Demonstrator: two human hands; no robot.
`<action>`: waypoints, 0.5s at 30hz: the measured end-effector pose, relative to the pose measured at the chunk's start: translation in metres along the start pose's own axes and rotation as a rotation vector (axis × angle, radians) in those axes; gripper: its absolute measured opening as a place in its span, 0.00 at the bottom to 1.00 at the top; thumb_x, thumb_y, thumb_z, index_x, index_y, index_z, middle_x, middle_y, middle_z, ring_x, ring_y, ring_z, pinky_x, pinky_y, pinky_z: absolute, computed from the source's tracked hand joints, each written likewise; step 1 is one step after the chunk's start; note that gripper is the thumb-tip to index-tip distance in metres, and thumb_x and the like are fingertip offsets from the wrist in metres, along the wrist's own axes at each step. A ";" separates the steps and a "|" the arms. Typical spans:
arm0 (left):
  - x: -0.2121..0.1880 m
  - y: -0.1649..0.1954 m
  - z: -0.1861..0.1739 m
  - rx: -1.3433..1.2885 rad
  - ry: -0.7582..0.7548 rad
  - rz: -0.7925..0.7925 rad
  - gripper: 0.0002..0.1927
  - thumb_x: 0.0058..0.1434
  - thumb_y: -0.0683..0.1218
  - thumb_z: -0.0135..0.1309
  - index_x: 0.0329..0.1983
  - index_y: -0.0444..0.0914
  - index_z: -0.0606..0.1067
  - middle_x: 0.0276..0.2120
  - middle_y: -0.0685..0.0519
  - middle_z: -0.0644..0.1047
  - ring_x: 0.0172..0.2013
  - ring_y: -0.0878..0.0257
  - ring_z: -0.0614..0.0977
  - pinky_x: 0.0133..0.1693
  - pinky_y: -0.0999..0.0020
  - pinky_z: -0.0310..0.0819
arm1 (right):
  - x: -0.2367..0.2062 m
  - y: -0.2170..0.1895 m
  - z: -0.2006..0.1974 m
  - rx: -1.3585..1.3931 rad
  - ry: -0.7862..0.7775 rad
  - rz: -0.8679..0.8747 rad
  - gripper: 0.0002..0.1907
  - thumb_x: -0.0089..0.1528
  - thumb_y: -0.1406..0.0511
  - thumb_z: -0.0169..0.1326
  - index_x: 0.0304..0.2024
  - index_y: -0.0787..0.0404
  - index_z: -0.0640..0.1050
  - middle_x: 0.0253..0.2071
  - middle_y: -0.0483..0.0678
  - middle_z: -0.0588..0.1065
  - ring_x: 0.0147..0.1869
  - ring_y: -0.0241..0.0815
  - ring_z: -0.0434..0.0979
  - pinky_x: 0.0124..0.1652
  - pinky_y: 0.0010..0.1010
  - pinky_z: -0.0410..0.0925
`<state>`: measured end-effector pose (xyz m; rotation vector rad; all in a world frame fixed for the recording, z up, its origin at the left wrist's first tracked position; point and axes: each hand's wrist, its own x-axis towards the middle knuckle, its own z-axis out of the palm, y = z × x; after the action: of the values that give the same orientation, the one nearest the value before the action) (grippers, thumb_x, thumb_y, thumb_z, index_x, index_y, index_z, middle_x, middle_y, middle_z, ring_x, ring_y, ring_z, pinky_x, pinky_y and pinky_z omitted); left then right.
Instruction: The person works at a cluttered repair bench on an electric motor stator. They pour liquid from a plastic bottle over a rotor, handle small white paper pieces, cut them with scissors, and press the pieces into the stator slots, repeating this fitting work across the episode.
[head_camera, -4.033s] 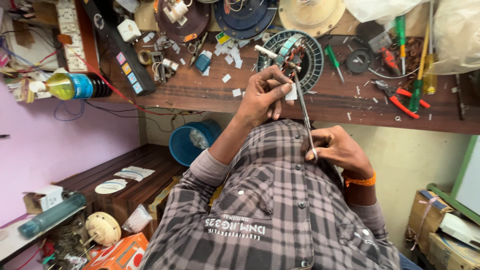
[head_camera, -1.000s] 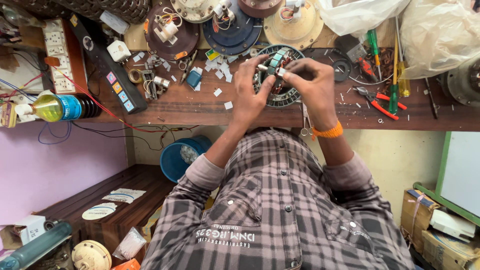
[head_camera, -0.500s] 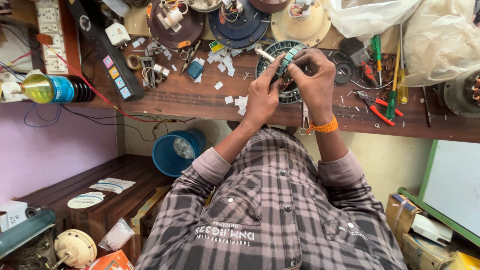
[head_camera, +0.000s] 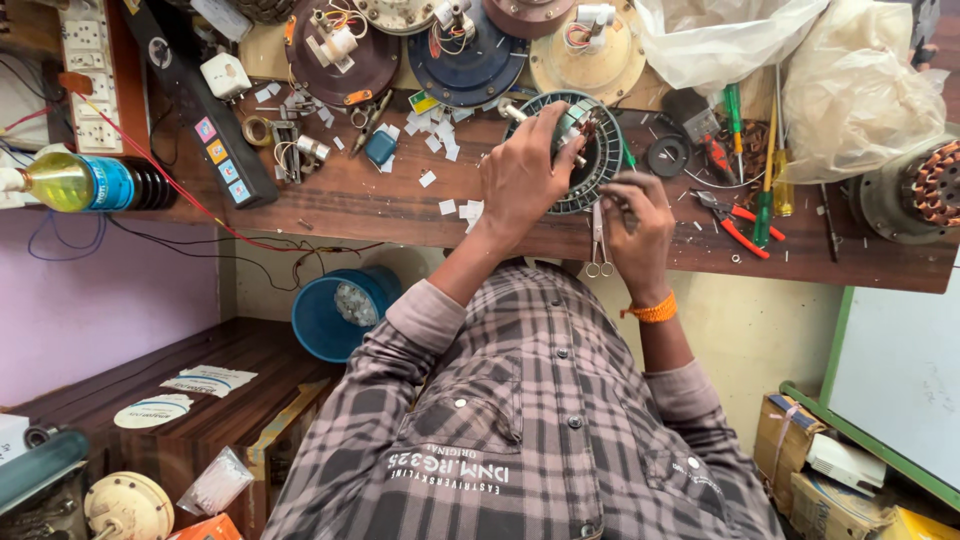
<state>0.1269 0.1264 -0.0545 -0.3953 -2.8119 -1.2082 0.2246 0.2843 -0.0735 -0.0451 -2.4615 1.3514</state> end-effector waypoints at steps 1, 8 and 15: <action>0.001 -0.002 0.002 -0.013 0.012 0.003 0.20 0.65 0.52 0.59 0.59 0.45 0.72 0.45 0.48 0.82 0.39 0.45 0.85 0.39 0.50 0.78 | -0.006 0.004 0.001 0.005 -0.001 0.042 0.07 0.67 0.74 0.59 0.48 0.64 0.81 0.50 0.50 0.76 0.47 0.42 0.81 0.46 0.30 0.74; -0.004 -0.009 0.005 -0.167 0.119 0.028 0.17 0.66 0.50 0.59 0.57 0.45 0.73 0.45 0.50 0.82 0.42 0.49 0.86 0.42 0.55 0.80 | -0.028 0.020 0.003 0.026 -0.015 0.112 0.05 0.68 0.71 0.58 0.45 0.66 0.81 0.45 0.52 0.77 0.44 0.43 0.80 0.42 0.31 0.73; -0.018 -0.008 0.006 -0.170 0.274 0.053 0.15 0.62 0.46 0.64 0.50 0.40 0.76 0.51 0.51 0.76 0.50 0.53 0.80 0.49 0.61 0.77 | -0.036 0.026 -0.001 0.000 -0.006 0.174 0.05 0.68 0.69 0.58 0.44 0.67 0.81 0.44 0.52 0.78 0.44 0.44 0.80 0.41 0.31 0.72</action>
<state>0.1427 0.1213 -0.0667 -0.2851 -2.4642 -1.3781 0.2557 0.2926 -0.1039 -0.2610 -2.5120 1.4221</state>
